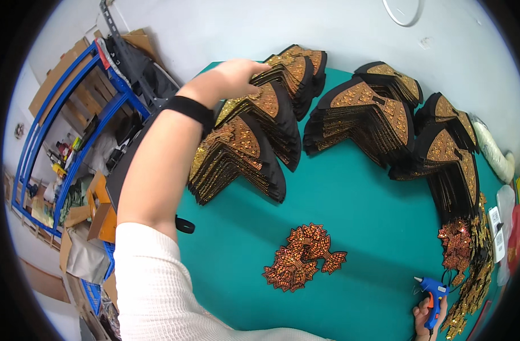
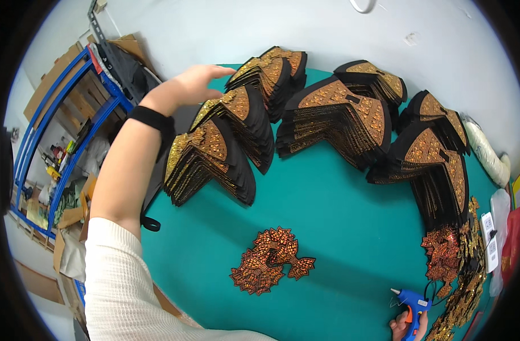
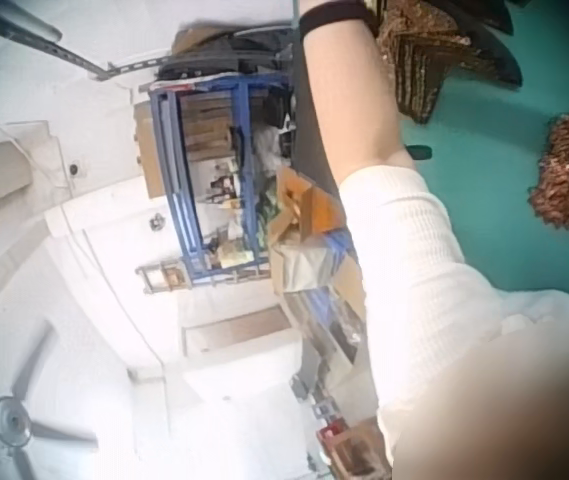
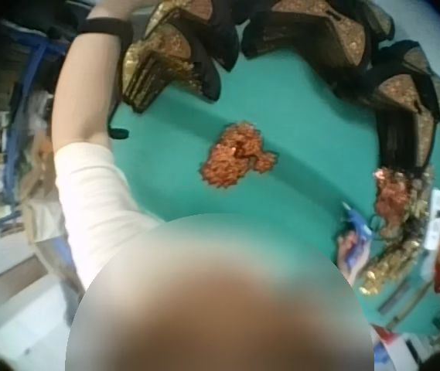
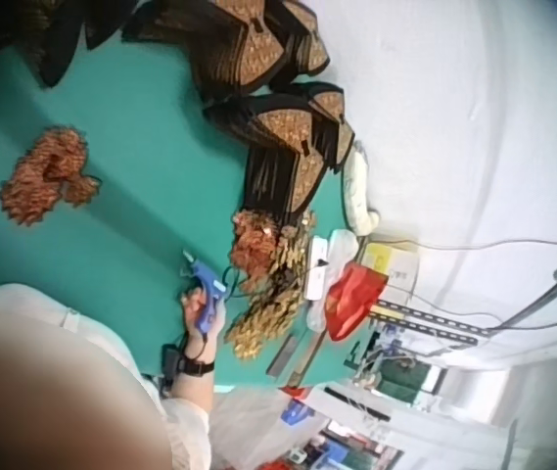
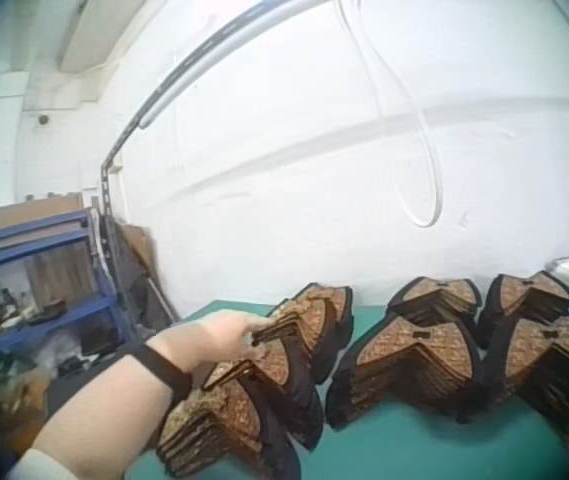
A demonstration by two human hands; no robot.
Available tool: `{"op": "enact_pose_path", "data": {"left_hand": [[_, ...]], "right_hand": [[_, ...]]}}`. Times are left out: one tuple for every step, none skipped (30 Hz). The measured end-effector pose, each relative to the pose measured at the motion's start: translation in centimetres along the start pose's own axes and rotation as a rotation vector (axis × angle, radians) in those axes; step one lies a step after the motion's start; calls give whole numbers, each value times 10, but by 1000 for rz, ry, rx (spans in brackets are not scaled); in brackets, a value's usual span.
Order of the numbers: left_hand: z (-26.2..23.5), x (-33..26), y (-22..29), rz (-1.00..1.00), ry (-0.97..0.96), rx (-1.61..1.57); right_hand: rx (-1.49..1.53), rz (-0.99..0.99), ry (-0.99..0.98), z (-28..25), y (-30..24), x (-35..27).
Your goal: The recorder uses a hot glue gun to assemble decorative bows for shoes by applying glue and pressing components together.
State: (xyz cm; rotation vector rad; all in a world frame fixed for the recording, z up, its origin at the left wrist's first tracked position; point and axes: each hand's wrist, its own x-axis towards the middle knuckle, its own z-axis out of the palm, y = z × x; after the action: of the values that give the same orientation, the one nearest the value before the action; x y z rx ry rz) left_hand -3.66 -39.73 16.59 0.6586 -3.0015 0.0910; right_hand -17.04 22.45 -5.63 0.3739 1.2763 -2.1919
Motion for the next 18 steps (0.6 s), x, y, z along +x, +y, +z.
{"op": "enact_pose_path", "data": {"left_hand": [[-6, -15, -17, -11, 50, 30], [-8, -30, -31, -27, 58, 31], [-7, -46, -44, -89, 55, 9], [-9, -63, -53, -153, 50, -6], [-3, -75, -60, -199, 30, -39], [2, -92, -66, -252, 11, -69], [10, -108, -70, -324, 32, -116], [18, -123, -78, -362, 68, -117], [25, -139, -84, -452, 59, -177], [31, -153, -86, -543, 49, -238], [41, -163, -93, -602, 22, -290], [52, -171, -97, -660, -6, -343], [60, -179, -93, -729, -38, -493], [60, -181, -80, -843, -104, -655], [69, -183, -78, -855, -119, -737], [77, -186, -77, -870, -134, -816], [83, -187, -74, -867, -110, -865], [87, -187, -71, -870, -105, -872]], "right_hand": [[-10, -4, -17, -2, 0, 2], [-21, -10, -33, -5, 1, 3], [-9, 12, -90, -19, -1, 9], [-13, 18, -110, -2, -3, 5], [-85, 7, -105, 25, -5, -9], [-159, -1, -107, 43, -7, -17], [-212, 7, -129, 45, -9, -19], [-221, 3, -143, 45, -9, -20], [-199, 6, -105, 44, -8, -20], [-176, 10, -69, 45, -7, -20], [-190, -1, -141, 47, -7, -22], [-200, -4, -153, 51, -8, -25], [-215, -20, -183, 56, -9, -28], [-230, -38, -210, 60, -9, -31], [-217, -63, -196, 62, -7, -33], [-225, -67, -205, 65, -7, -34], [-242, -49, -171, 67, -8, -35], [-257, -33, -134, 70, -8, -36]]}}
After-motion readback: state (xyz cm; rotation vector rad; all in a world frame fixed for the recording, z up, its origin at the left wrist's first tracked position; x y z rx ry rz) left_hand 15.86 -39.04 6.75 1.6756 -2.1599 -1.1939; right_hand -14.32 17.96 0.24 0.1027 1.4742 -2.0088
